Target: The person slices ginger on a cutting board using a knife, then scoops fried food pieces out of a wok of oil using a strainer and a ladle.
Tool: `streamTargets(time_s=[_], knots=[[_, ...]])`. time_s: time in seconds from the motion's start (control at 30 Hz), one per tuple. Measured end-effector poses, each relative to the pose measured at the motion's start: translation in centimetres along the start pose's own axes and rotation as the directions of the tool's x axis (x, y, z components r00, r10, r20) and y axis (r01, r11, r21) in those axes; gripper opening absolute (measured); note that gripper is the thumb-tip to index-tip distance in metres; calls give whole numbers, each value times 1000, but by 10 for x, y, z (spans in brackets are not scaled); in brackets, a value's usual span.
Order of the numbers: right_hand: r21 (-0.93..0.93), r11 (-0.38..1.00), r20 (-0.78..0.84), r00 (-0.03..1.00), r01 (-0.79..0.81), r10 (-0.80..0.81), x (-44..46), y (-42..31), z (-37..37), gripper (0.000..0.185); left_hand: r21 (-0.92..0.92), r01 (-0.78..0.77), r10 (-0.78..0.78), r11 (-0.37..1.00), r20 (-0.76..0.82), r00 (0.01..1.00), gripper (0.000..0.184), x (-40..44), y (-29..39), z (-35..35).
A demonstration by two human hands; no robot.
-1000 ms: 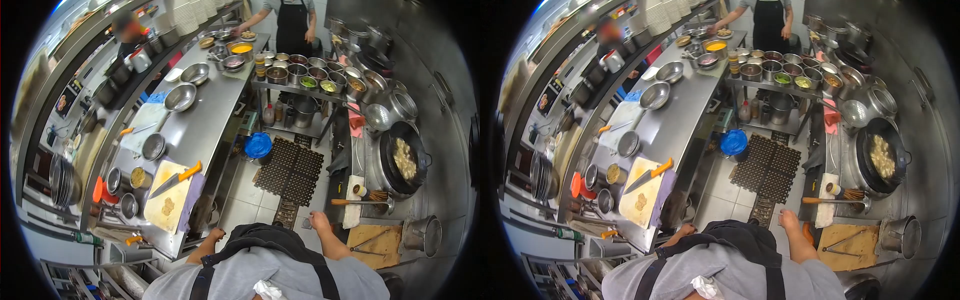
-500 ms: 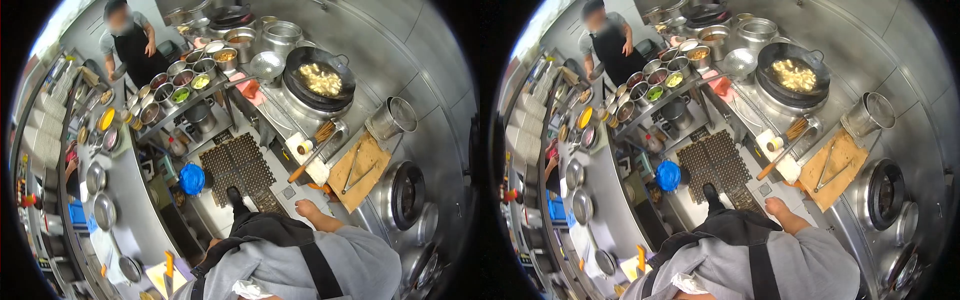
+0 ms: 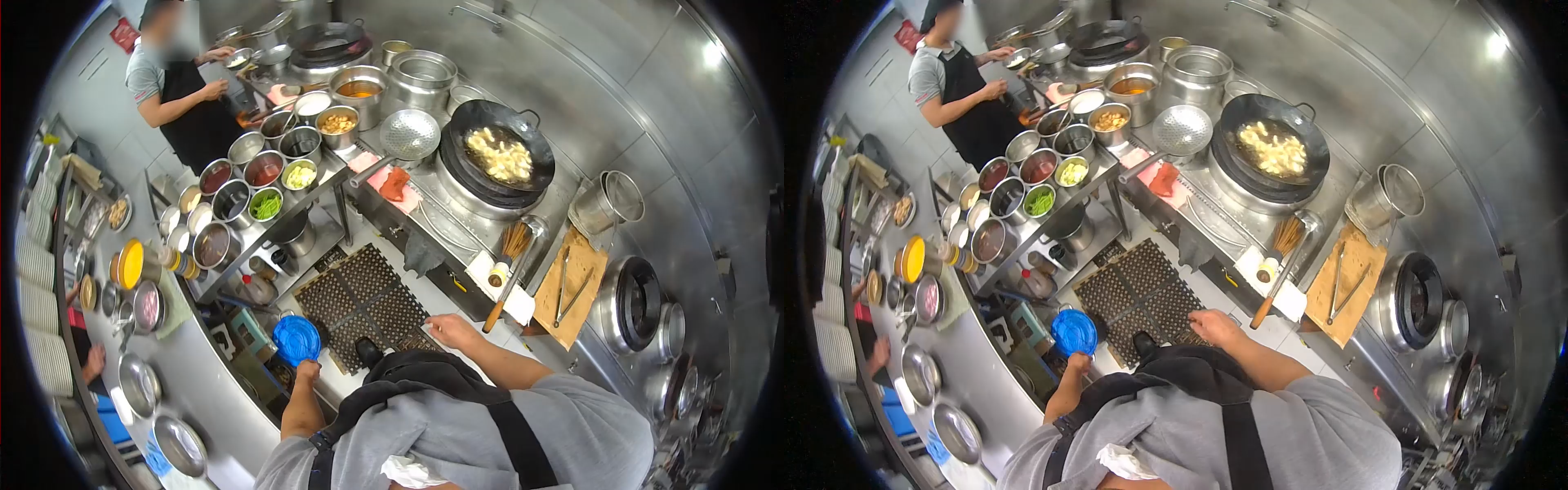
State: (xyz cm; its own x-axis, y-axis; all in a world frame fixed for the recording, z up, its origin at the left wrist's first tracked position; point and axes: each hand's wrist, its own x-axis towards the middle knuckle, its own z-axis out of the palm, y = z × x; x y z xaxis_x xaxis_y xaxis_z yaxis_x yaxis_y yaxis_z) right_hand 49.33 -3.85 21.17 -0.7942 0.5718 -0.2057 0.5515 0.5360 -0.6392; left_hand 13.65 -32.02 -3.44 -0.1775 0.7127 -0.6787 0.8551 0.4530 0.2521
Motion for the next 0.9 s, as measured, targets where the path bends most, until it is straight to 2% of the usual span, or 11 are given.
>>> streamTargets(time_s=[0.13, 0.17, 0.2, 0.27, 0.4, 0.5, 0.57, 0.7, 0.77, 0.83, 0.9], knots=[[-59, 998, -368, 930, -22, -2, -4, 13, -39, 22, -340, 481, -397, 808, 288, 871, 21, 54, -25, -2], [-108, 994, -494, 869, -10, -45, -12, 37, -47, 21, -334, 469, -389, 818, 281, 877, 21, 70, -28, -2], [53, 961, -472, 842, -271, 263, -25, 33, -72, 18, -208, 297, -258, 932, 197, 946, 20, 84, -34, 8], [21, 921, -762, 589, -389, 267, -56, 82, -97, 18, 61, -13, 13, 998, 11, 1000, 19, 98, -35, 17], [196, 745, -916, 152, -637, 371, -112, 110, -177, 16, -577, 417, -394, 702, 174, 903, 21, 35, 48, -74], [106, 695, -986, 13, -711, 164, -127, 88, -243, 23, -218, -221, 250, 951, 113, 962, 16, 99, 6, -21], [13, 693, -1000, -11, -721, 7, -133, 107, -280, 22, 319, -637, 667, 702, 20, 745, 13, 117, 1, -20], [84, 648, -995, -25, -757, 100, -126, 148, -333, 27, -192, -48, 63, 980, 72, 995, 12, 94, 4, -76], [-20, 384, -990, 74, -923, 124, -126, 214, -354, 41, -174, -2, 11, 985, 51, 999, 13, 87, 4, -102], [172, 328, -866, 16, -929, 499, -120, 239, -376, 53, -139, -7, 12, 990, 35, 999, 14, 89, 8, -123], [54, 364, -945, 70, -930, 318, -118, 307, -377, 48, -73, -44, 46, 996, 29, 999, 16, 89, 15, -137]])
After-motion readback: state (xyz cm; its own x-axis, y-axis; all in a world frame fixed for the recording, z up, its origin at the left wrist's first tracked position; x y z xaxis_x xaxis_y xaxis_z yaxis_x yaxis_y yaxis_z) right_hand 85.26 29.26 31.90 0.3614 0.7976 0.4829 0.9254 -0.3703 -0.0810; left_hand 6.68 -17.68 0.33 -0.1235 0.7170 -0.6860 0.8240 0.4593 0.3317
